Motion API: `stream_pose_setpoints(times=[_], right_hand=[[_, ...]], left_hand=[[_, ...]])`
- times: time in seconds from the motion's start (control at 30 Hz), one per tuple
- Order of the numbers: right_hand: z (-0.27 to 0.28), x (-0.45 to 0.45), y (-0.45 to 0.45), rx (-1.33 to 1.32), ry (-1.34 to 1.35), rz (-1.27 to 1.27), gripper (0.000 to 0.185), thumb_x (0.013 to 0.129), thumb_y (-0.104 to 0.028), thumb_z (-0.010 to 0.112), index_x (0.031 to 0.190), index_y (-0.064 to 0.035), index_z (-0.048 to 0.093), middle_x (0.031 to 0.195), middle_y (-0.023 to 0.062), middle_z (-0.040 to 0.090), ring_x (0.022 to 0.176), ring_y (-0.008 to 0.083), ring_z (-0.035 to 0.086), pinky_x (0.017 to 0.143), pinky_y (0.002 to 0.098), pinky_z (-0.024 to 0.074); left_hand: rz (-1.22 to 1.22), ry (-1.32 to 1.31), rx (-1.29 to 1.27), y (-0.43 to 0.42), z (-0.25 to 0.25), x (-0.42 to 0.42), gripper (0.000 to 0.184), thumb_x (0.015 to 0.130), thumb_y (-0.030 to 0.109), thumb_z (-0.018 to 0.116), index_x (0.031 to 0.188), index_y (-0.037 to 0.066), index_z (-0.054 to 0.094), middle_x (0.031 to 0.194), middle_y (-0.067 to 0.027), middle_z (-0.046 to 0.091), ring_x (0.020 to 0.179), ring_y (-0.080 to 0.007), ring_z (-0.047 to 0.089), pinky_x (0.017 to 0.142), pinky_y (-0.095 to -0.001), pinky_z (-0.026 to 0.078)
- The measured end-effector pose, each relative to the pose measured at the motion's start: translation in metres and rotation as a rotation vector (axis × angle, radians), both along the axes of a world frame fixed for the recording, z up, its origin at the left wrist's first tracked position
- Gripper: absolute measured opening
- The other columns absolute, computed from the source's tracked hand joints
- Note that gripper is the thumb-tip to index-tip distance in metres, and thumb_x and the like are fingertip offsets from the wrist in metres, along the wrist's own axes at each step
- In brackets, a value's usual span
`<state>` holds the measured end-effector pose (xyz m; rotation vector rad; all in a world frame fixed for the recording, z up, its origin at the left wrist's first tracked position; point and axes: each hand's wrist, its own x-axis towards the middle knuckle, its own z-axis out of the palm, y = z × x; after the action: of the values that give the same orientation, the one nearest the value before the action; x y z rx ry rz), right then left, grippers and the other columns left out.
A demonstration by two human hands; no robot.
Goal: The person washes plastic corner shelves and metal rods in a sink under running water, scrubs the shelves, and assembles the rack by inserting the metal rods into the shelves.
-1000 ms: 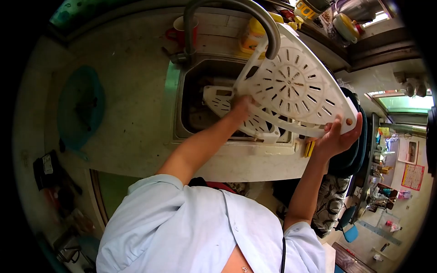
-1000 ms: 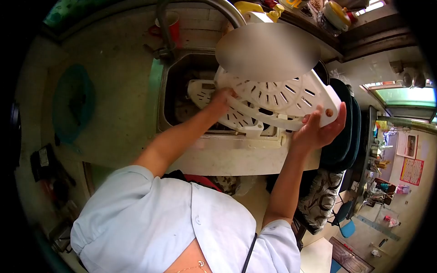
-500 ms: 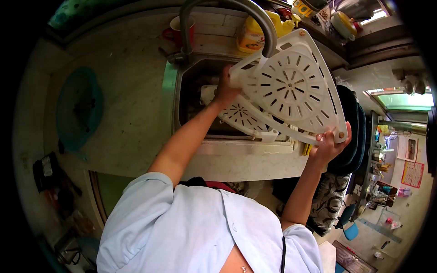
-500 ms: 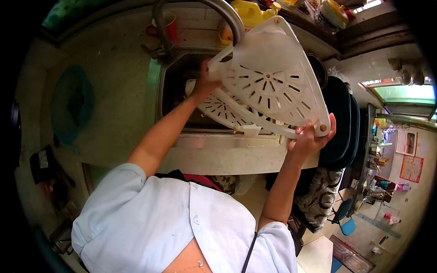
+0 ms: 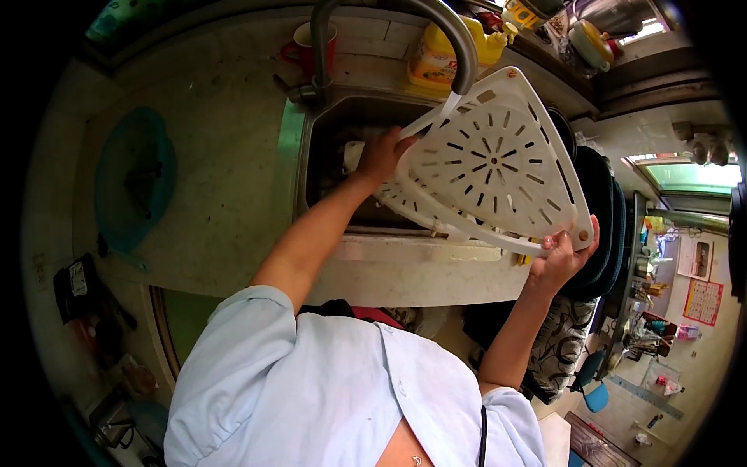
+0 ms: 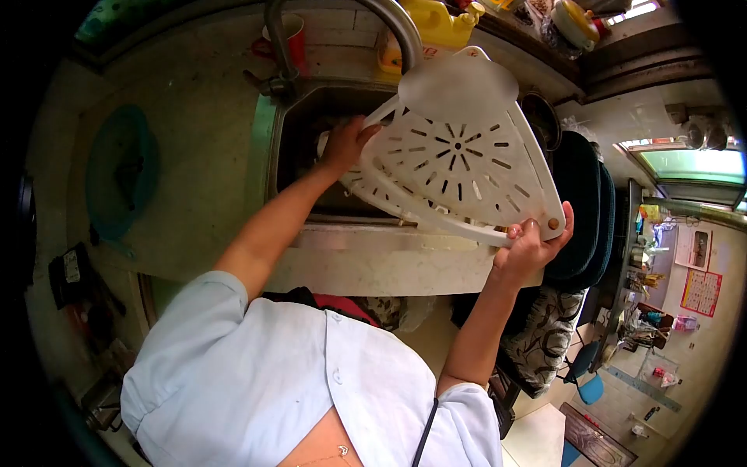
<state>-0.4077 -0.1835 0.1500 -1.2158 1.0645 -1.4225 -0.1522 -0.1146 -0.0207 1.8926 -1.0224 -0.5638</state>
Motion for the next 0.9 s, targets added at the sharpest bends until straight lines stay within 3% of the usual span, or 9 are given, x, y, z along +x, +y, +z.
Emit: stream_pose_setpoints(times=[0.23, 0.33, 0.57, 0.63, 0.67, 0.73, 0.77, 0.83, 0.9], right_hand=[[0.007, 0.003, 0.004, -0.076, -0.008, -0.004, 0.055, 0.073, 0.016, 0.041, 0.118, -0.0143, 0.040, 0.105, 0.0077, 0.048, 0.060, 0.0060, 0.041, 0.041, 0.0167, 0.0343], [0.003, -0.002, -0.001, -0.053, -0.052, 0.030, 0.056, 0.073, 0.017, 0.041, 0.118, -0.0150, 0.039, 0.105, 0.0076, 0.048, 0.061, 0.0068, 0.042, 0.042, 0.0169, 0.0344], [0.003, 0.006, 0.007, 0.033, -0.094, -0.032, 0.061, 0.071, 0.018, 0.041, 0.120, -0.0177, 0.038, 0.107, 0.0078, 0.046, 0.061, 0.0067, 0.043, 0.042, 0.0173, 0.0351], [-0.001, 0.008, 0.010, -0.060, -0.139, 0.056, 0.063, 0.069, 0.018, 0.042, 0.120, -0.0179, 0.038, 0.108, 0.0075, 0.045, 0.064, 0.0077, 0.045, 0.043, 0.0177, 0.0356], [-0.002, 0.011, 0.014, -0.079, -0.109, 0.052, 0.063, 0.067, 0.016, 0.043, 0.121, -0.0169, 0.038, 0.108, 0.0068, 0.045, 0.069, 0.0089, 0.047, 0.043, 0.0174, 0.0361], [-0.010, 0.017, 0.015, -0.195, -0.040, 0.069, 0.063, 0.065, 0.013, 0.044, 0.121, -0.0139, 0.037, 0.110, 0.0079, 0.043, 0.073, 0.0099, 0.047, 0.045, 0.0174, 0.0386], [-0.013, 0.018, 0.016, -0.198, -0.041, 0.068, 0.063, 0.065, 0.013, 0.044, 0.121, -0.0139, 0.037, 0.110, 0.0079, 0.043, 0.073, 0.0099, 0.047, 0.045, 0.0174, 0.0386], [-0.020, 0.020, 0.016, -0.335, 0.240, -0.014, 0.062, 0.063, 0.012, 0.043, 0.120, -0.0099, 0.038, 0.111, 0.0095, 0.041, 0.076, 0.0110, 0.046, 0.046, 0.0179, 0.0412], [-0.025, 0.024, 0.030, -0.388, 0.309, 0.006, 0.060, 0.061, 0.013, 0.043, 0.118, -0.0069, 0.041, 0.112, 0.0097, 0.040, 0.084, 0.0137, 0.046, 0.051, 0.0189, 0.0436]], left_hand=[[-0.005, -0.115, -0.442, -0.004, -0.039, -0.003, 0.037, 0.086, 0.025, 0.051, 0.115, 0.003, 0.047, 0.098, -0.0176, 0.058, 0.091, -0.0303, 0.057, 0.074, -0.0365, 0.044], [-0.044, 0.298, -0.336, 0.003, -0.023, -0.001, 0.036, 0.086, 0.023, 0.052, 0.116, 0.003, 0.047, 0.099, -0.0149, 0.059, 0.091, -0.0234, 0.058, 0.074, -0.0334, 0.044], [0.232, 0.338, -0.255, -0.016, -0.034, -0.019, 0.029, 0.081, 0.024, 0.059, 0.102, 0.004, 0.054, 0.084, -0.0084, 0.061, 0.076, -0.0161, 0.057, 0.067, -0.0301, 0.045], [0.576, 0.773, -0.305, -0.028, -0.051, -0.031, 0.030, 0.077, 0.022, 0.062, 0.098, 0.004, 0.053, 0.074, -0.0049, 0.059, 0.068, -0.0151, 0.055, 0.060, -0.0290, 0.044], [0.574, 0.772, -0.308, -0.033, -0.059, -0.038, 0.030, 0.077, 0.022, 0.062, 0.098, 0.004, 0.053, 0.074, -0.0049, 0.059, 0.068, -0.0151, 0.055, 0.060, -0.0290, 0.044], [0.466, 1.479, -0.239, -0.040, -0.079, -0.051, 0.033, 0.076, 0.020, 0.063, 0.100, 0.003, 0.049, 0.083, -0.0058, 0.057, 0.072, -0.0177, 0.054, 0.060, -0.0314, 0.044], [0.463, 1.479, -0.241, -0.040, -0.104, -0.047, 0.033, 0.076, 0.020, 0.063, 0.100, 0.003, 0.049, 0.083, -0.0058, 0.057, 0.072, -0.0177, 0.054, 0.060, -0.0314, 0.044], [-0.008, 1.469, -0.160, -0.032, -0.131, -0.029, 0.045, 0.075, 0.022, 0.065, 0.111, 0.005, 0.045, 0.102, -0.0094, 0.053, 0.092, -0.0231, 0.053, 0.078, -0.0364, 0.045], [0.188, 1.597, -0.144, -0.030, -0.077, -0.019, 0.048, 0.076, 0.028, 0.062, 0.115, 0.007, 0.043, 0.108, -0.0092, 0.050, 0.098, -0.0238, 0.050, 0.080, -0.0411, 0.043]])
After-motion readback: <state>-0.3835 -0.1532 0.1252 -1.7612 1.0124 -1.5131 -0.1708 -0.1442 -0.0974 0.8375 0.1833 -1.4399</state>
